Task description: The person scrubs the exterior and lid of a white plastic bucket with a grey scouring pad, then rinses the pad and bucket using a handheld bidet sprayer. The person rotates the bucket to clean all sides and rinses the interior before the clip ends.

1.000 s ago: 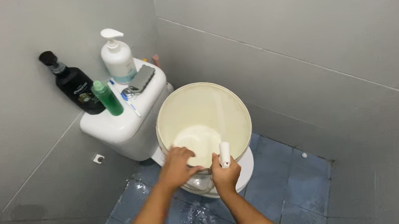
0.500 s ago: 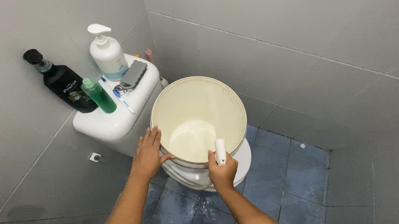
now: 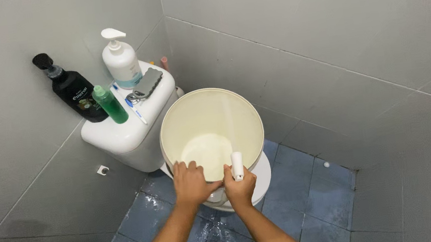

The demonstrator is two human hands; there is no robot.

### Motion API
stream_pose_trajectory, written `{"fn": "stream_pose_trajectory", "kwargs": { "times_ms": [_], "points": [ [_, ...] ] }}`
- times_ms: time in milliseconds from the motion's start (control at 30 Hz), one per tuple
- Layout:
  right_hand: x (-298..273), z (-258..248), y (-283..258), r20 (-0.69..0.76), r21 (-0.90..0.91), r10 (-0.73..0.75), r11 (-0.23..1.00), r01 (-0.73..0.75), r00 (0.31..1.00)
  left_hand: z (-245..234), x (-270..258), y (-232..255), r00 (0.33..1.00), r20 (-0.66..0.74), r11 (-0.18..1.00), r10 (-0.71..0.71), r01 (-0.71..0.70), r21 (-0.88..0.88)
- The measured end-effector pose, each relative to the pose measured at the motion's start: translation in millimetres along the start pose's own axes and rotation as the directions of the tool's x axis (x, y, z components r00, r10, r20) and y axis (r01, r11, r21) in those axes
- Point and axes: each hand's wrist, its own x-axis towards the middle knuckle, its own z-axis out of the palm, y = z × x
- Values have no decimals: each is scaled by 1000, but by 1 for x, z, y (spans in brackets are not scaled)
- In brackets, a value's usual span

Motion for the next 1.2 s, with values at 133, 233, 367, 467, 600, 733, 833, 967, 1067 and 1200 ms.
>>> {"fn": "stream_pose_trajectory", "kwargs": {
  "times_ms": [133,233,367,467,600,733,833,967,1067,1200],
  "points": [
    [9,-2,5,1,-29,49,998,-49,999,18,6,-26,981,13,973,195,-192,-129],
    [11,0,2,-16,-39,29,999,-29,999,22,19,-70,934,-53,932,355,-358,-67],
    [10,3,-5,12,20,35,999,-35,999,17,24,-107,908,-119,911,401,-409,-53],
    [10,7,-7,22,14,85,996,-86,996,11,25,-106,934,30,934,357,-356,-30],
    [15,9,-4,-3,-24,16,1000,-16,1000,22,30,-95,901,178,902,397,-418,108],
    [18,10,-2,-52,-48,-51,998,49,997,52,34,-40,892,240,896,382,-421,140],
    [18,8,-1,-66,-89,-41,995,35,997,41,28,-10,887,315,940,338,-301,-161],
    [21,2,-1,10,-29,108,994,-108,994,9,23,-33,848,168,839,502,-430,-334],
    [20,2,-1,-35,-37,16,999,-18,999,-4,28,-68,838,218,865,500,-469,-181],
    [19,3,-2,-20,-38,53,998,-54,998,-13,31,-99,859,310,906,408,-422,-27]
  ]
}}
